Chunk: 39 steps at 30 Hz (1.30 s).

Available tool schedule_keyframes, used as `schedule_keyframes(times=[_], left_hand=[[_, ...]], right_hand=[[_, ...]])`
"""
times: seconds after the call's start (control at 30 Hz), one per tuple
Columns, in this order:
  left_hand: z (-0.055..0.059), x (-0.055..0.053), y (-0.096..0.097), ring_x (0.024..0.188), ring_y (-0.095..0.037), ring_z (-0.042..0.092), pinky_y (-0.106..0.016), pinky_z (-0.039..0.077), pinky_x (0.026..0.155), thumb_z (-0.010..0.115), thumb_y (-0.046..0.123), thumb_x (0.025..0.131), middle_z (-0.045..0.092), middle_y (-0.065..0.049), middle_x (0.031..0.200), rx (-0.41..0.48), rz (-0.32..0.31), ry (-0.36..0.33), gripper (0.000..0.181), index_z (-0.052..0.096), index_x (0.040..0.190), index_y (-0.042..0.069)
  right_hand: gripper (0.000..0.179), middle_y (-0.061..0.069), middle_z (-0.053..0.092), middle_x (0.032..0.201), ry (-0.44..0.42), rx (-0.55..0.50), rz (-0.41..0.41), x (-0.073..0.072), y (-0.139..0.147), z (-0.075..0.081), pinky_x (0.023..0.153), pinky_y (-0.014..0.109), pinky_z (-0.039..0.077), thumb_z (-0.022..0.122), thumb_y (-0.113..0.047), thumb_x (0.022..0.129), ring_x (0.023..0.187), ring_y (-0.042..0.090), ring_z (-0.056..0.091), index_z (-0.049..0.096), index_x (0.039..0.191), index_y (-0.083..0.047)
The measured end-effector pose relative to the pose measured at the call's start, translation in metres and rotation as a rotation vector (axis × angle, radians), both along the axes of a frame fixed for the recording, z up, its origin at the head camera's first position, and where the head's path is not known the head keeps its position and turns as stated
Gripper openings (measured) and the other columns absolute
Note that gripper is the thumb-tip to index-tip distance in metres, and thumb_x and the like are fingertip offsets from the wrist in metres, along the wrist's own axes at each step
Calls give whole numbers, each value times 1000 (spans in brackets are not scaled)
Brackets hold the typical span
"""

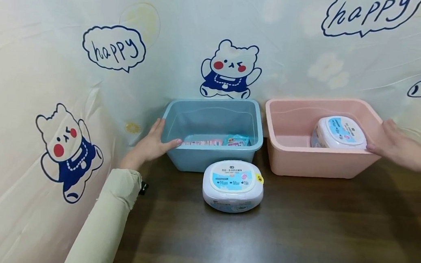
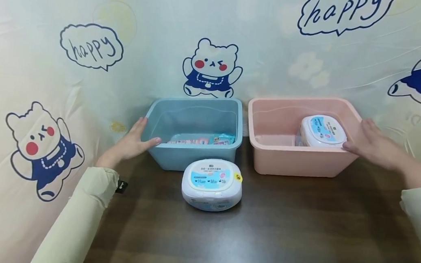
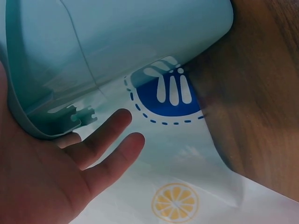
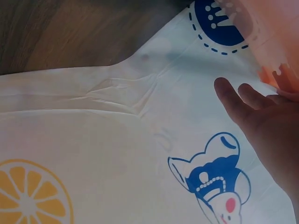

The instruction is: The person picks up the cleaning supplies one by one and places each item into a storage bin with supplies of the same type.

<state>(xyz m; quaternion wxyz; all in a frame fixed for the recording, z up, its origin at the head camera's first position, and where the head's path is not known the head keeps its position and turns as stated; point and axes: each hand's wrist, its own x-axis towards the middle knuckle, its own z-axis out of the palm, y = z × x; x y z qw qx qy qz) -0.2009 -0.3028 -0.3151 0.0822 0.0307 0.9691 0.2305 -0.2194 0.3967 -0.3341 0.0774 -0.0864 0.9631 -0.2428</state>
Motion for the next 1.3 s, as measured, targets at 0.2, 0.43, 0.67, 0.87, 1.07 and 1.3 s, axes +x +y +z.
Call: schedule_keyframes(times=[0.2, 0.43, 0.67, 0.87, 1.07, 1.3], left_hand=[[-3, 0, 1, 150, -46, 9, -69, 19, 111, 48, 80, 89, -17, -9, 167, -9, -2, 22, 115, -16, 160, 17], [-18, 6, 4, 150, -43, 16, -68, 21, 111, 49, 81, 87, 0, -10, 169, 38, 93, 173, 111, -1, 164, 18], [-43, 34, 20, 143, -45, 31, -64, 29, 109, 47, 70, 96, 19, -19, 165, 165, 250, 394, 96, 9, 164, 12], [-58, 72, 38, 143, -50, 25, -61, 25, 113, 34, 75, 96, 12, -29, 163, 265, 324, 119, 108, -14, 158, 2], [-81, 98, 62, 140, -43, 38, -58, 31, 111, 54, 51, 102, 37, -28, 154, 428, 2, 15, 83, 22, 159, 0], [-108, 103, 94, 144, -26, 30, -56, 24, 115, 85, 49, 79, 24, -7, 162, 571, -168, -39, 117, 10, 163, 17]], right_hand=[[103, 25, -29, 157, 54, 37, 11, 1, 4, -5, 110, 71, -4, 52, -52, 101, 144, 51, -19, -21, 153, -1], [101, 28, -24, 159, 58, 59, -15, 2, 1, -2, 107, 75, 1, 50, -54, 101, 144, 53, -16, -20, 155, -4], [102, 26, -25, 159, 38, 44, -12, 1, -1, -3, 108, 73, 0, 50, -55, 101, 145, 51, -18, -21, 154, -4], [103, 26, -26, 158, 38, 39, -10, 3, 1, -5, 109, 73, -1, 50, -55, 101, 145, 49, -19, -21, 154, -3], [103, 26, -26, 158, 38, 31, -11, 5, 2, -5, 107, 75, 1, 51, -55, 101, 144, 51, -18, -20, 154, -3], [102, 26, -27, 158, 41, 32, -6, 4, 0, -4, 106, 76, 2, 50, -55, 101, 144, 52, -18, -21, 154, -3]])
